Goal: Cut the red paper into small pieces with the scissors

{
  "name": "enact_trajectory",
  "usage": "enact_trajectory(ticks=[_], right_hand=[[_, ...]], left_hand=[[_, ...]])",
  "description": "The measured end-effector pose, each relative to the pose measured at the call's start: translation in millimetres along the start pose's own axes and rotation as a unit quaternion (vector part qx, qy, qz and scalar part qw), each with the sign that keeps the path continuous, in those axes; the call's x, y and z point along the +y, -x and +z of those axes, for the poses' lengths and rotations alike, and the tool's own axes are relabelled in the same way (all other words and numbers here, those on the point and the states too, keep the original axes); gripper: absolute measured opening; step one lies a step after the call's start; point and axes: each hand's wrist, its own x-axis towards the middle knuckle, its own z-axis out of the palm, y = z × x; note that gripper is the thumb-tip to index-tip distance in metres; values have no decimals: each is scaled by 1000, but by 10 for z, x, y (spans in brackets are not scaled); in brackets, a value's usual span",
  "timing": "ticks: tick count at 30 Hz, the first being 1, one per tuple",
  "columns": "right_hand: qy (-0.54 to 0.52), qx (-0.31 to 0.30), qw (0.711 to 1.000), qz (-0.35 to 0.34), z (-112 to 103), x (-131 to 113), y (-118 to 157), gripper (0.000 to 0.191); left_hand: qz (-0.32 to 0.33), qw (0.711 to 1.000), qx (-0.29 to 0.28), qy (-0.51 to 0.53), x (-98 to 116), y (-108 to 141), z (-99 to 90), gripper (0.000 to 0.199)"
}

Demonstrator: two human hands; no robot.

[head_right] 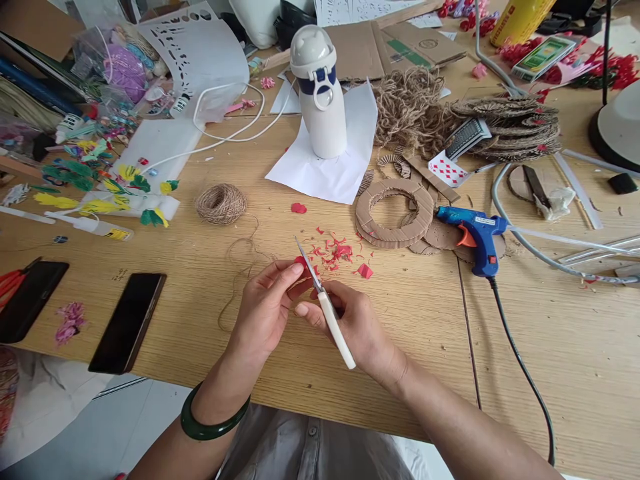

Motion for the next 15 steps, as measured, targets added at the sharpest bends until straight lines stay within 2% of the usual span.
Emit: enact_trajectory(ticks=[8,15], right_hand=[[24,2,1000,13,5,5,-9,47],[23,3,1000,-2,-7,18,-10,39]], left_hand=[[-2,1000,-4,4,14,-9,-34,14],[0,1000,-8,-7,52,-30,-74,13]])
